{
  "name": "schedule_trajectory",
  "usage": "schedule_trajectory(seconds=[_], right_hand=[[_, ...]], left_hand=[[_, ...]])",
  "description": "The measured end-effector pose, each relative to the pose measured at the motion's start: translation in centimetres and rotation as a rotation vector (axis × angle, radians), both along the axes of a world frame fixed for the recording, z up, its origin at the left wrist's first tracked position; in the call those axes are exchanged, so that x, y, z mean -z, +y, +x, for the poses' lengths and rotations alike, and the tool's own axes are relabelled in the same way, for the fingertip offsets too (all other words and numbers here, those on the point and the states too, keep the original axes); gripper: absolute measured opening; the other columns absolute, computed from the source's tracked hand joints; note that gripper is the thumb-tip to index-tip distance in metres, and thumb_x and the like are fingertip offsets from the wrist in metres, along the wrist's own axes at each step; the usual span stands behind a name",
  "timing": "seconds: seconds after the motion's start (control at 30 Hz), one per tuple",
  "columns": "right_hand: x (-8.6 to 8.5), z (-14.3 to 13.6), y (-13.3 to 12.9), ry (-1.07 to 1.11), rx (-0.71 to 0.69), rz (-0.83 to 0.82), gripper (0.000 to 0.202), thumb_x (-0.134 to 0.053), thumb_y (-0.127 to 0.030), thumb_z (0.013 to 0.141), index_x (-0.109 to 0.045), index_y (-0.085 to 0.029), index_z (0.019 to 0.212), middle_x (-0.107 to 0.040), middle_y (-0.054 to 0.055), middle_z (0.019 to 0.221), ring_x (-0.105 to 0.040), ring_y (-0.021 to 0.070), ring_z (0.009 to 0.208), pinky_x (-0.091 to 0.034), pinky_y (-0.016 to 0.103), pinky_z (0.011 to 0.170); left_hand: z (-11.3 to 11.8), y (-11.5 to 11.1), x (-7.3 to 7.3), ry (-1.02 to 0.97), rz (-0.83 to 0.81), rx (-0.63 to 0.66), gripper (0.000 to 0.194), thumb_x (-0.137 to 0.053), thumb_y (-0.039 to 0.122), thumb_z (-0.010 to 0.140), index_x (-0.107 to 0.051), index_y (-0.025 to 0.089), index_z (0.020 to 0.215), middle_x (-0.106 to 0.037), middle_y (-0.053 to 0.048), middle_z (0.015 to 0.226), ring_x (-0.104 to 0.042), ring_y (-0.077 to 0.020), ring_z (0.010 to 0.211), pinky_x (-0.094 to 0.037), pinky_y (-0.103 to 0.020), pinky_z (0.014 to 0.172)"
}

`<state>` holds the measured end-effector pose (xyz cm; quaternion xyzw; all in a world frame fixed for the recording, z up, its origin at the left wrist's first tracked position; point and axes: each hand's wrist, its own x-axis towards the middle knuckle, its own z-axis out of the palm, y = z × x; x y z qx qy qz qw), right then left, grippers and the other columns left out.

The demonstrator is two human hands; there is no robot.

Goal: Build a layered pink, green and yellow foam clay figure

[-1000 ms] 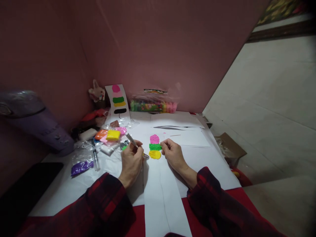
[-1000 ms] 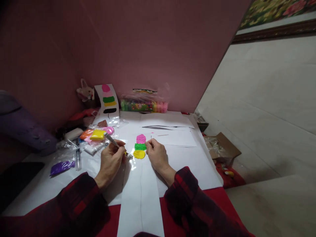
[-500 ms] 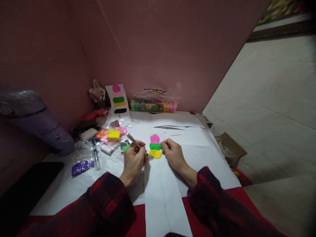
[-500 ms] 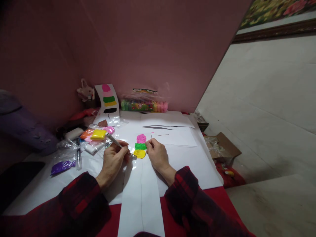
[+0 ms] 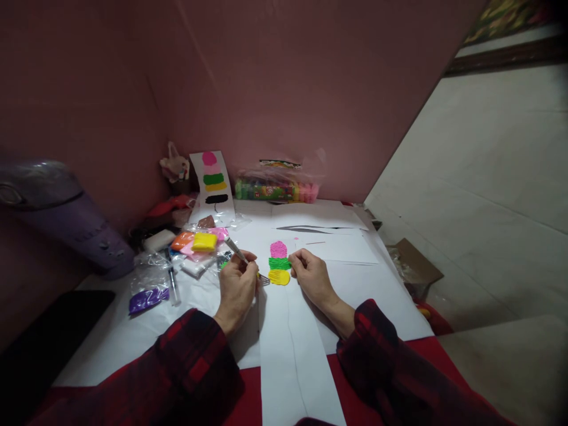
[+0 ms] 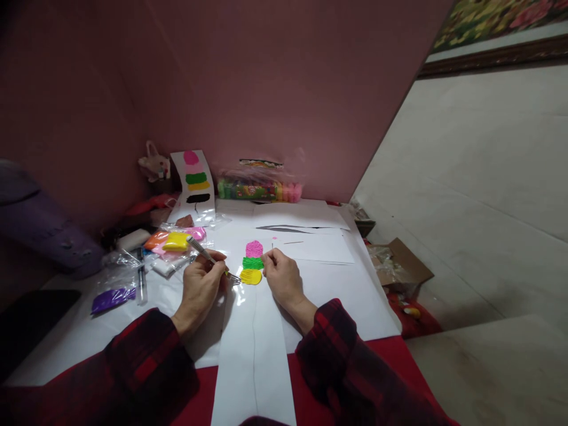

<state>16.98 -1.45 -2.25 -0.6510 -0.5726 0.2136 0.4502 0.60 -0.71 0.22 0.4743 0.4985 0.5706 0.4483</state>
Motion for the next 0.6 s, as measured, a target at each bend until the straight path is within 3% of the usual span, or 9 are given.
schedule_trajectory(seconds=[0.33, 0.6], right_hand=[[-0.14, -0.03, -0.02, -0.007, -0.002, 0.003, 0.025, -0.05, -0.04, 0.089, -0.058, -0.023, 0.072, -0.06, -0.003, 0.056, -0.054, 0.0148, 0.052, -0.038, 0.024, 0.053], [-0.18, -0.03, -0.05, -0.009, -0.008, 0.009, 0.025, -0.049, -0.039, 0.089, -0.057, -0.023, 0.071, -0.06, -0.003, 0.056, -0.054, 0.0149, 0.053, -0.038, 0.024, 0.053]], left_hand=[[0.32, -0.19, -0.46, -0.049, -0.028, 0.08, 0.012, -0.058, 0.023, 0.068, -0.056, 0.018, 0.079, -0.052, 0.007, 0.048, -0.048, -0.0095, 0.038, -0.037, -0.019, 0.039], [0.25, 0.17, 0.09, -0.048, -0.026, 0.099, 0.01, -0.055, 0.022, 0.069, -0.055, 0.019, 0.079, -0.05, 0.007, 0.048, -0.046, -0.009, 0.037, -0.036, -0.019, 0.038]])
